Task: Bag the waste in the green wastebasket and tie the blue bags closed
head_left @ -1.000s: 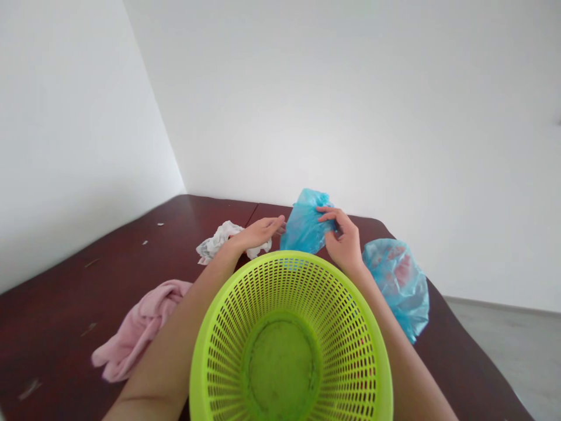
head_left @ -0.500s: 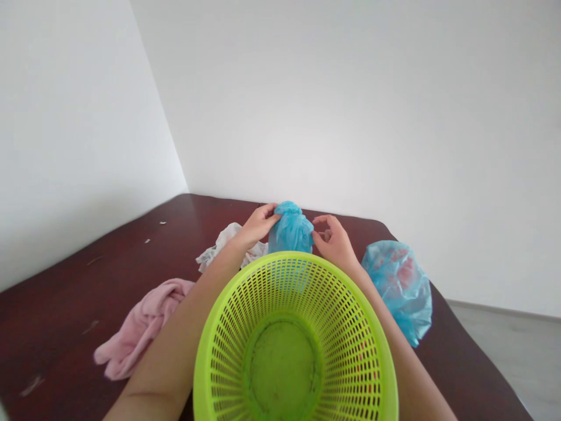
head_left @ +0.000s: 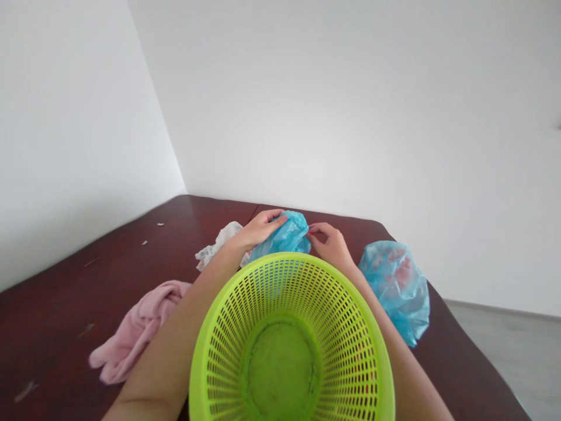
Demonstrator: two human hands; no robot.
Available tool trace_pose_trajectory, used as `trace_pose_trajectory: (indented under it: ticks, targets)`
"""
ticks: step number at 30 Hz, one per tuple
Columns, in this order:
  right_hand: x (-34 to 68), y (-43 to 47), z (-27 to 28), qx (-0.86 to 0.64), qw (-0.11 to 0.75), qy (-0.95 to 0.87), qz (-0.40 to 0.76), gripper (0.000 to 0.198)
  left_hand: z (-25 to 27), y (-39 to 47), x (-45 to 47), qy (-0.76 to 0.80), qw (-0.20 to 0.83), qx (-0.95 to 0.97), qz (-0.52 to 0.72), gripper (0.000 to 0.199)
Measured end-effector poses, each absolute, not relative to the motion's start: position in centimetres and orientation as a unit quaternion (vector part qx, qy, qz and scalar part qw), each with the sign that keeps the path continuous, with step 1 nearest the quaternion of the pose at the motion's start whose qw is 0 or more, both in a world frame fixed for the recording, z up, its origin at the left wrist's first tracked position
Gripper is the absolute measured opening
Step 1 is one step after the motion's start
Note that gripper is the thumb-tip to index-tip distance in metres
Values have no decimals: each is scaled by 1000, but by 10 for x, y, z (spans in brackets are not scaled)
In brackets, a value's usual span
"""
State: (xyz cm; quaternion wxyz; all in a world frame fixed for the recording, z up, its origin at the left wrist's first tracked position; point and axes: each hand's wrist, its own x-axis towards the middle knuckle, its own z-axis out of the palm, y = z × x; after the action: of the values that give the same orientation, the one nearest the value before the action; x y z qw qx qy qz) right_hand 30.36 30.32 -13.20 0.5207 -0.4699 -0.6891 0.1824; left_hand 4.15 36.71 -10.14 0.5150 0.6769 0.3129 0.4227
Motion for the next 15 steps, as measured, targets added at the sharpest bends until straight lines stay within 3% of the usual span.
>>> trace_pose_trajectory:
  ticks: [3, 7, 11, 15]
  targets:
    - [315, 305, -131, -539, 535, -628, 166, 26, -100, 375, 36, 361, 469, 631, 502, 69]
    - [322, 304, -121, -524, 658, -516, 161, 37, -95, 381, 24, 389, 434, 575, 574, 68]
    - [330, 305, -118, -474, 757, -406, 192, 40, -91, 383, 18, 376, 448, 544, 601, 71]
    - [360, 313, -130, -500, 789, -319, 161, 40, -91, 387, 15, 367, 453, 528, 617, 64]
